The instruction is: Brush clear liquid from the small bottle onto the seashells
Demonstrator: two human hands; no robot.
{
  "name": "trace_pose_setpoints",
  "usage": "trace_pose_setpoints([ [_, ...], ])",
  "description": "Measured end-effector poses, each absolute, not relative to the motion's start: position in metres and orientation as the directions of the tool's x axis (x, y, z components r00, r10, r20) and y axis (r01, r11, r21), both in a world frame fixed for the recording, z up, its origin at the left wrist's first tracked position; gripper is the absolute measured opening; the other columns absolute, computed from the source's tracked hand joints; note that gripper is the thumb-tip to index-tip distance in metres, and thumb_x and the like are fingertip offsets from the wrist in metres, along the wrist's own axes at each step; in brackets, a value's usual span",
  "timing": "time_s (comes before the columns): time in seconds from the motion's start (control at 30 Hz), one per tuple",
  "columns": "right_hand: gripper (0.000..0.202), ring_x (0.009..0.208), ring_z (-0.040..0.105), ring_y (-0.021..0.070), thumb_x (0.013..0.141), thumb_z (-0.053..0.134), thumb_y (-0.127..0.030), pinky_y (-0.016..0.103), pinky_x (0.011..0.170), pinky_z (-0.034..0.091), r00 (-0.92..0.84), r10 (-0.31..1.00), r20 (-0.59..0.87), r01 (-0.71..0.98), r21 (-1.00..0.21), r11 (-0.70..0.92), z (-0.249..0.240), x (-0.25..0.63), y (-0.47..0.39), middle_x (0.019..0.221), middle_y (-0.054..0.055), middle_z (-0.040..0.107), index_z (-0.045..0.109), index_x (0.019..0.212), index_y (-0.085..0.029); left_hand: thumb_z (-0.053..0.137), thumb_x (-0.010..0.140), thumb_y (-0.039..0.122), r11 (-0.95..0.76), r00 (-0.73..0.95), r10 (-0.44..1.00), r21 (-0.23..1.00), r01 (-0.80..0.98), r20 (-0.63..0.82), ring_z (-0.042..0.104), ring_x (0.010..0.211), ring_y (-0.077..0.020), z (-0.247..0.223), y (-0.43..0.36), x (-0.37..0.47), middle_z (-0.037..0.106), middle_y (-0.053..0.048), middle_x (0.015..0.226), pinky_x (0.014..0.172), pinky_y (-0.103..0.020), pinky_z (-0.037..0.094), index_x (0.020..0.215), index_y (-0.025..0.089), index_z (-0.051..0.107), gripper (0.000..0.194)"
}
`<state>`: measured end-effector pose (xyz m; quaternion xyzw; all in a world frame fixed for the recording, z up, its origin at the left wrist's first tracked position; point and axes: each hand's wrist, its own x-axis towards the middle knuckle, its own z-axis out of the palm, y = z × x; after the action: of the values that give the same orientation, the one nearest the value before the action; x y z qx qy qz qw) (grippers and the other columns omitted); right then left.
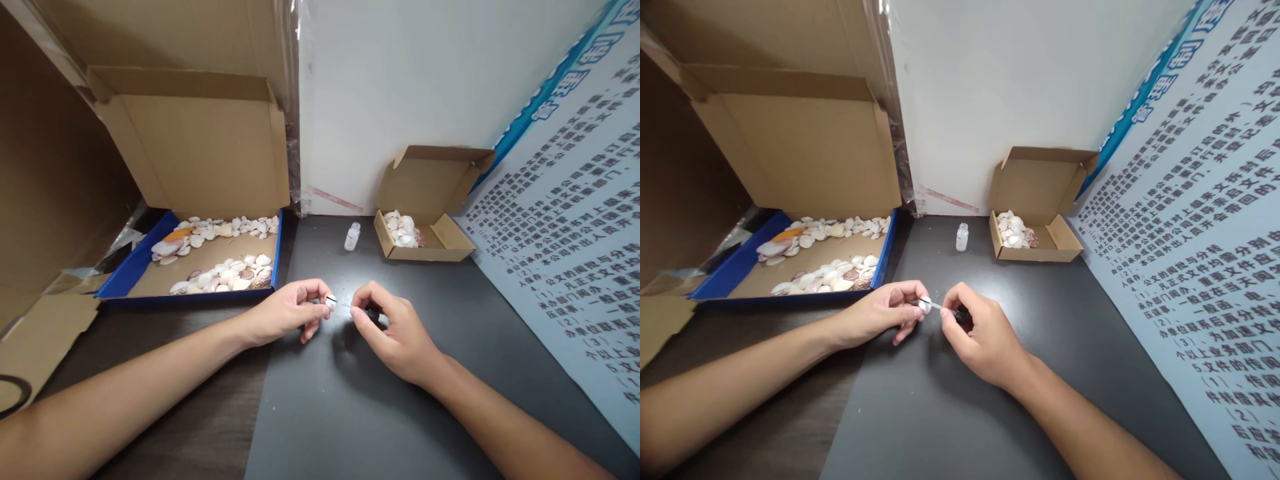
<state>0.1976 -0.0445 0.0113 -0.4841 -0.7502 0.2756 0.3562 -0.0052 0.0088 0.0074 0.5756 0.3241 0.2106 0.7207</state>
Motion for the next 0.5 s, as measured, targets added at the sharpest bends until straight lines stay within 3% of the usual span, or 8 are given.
trace_pose_setpoints([
  [0.2,0.009,0.057,0.046,0.0124,0.087,0.051,-0.018,0.023,0.053,0.037,-0.235,0.941,0.245,0.592,-0.731,0.339,0.0126,0.1988,-0.0436,0.068,-0.003,0.052,0.048,0.079,-0.022,0.068,0.082,0.039,0.218,0.684,0.702,0.974,0.058,-0.198,0.043,0.043,-0.0067,0.0046,0.0091,-0.006,0.049,0.009,0.051,0.046,-0.019,0.034,0.085,0.019,0.049,0.028],
  [0.5,0.008,0.058,0.047,0.0124,0.087,0.05,-0.017,0.023,0.054,0.037,-0.248,0.938,0.244,0.57,-0.746,0.345,0.012,0.198,-0.043,0.069,-0.003,0.052,0.048,0.08,-0.022,0.066,0.084,0.038,0.176,0.681,0.714,0.983,0.05,-0.163,0.042,0.046,-0.0059,0.0055,0.0093,-0.0054,0.046,0.009,0.056,0.046,-0.019,0.033,0.085,0.019,0.048,0.026],
])
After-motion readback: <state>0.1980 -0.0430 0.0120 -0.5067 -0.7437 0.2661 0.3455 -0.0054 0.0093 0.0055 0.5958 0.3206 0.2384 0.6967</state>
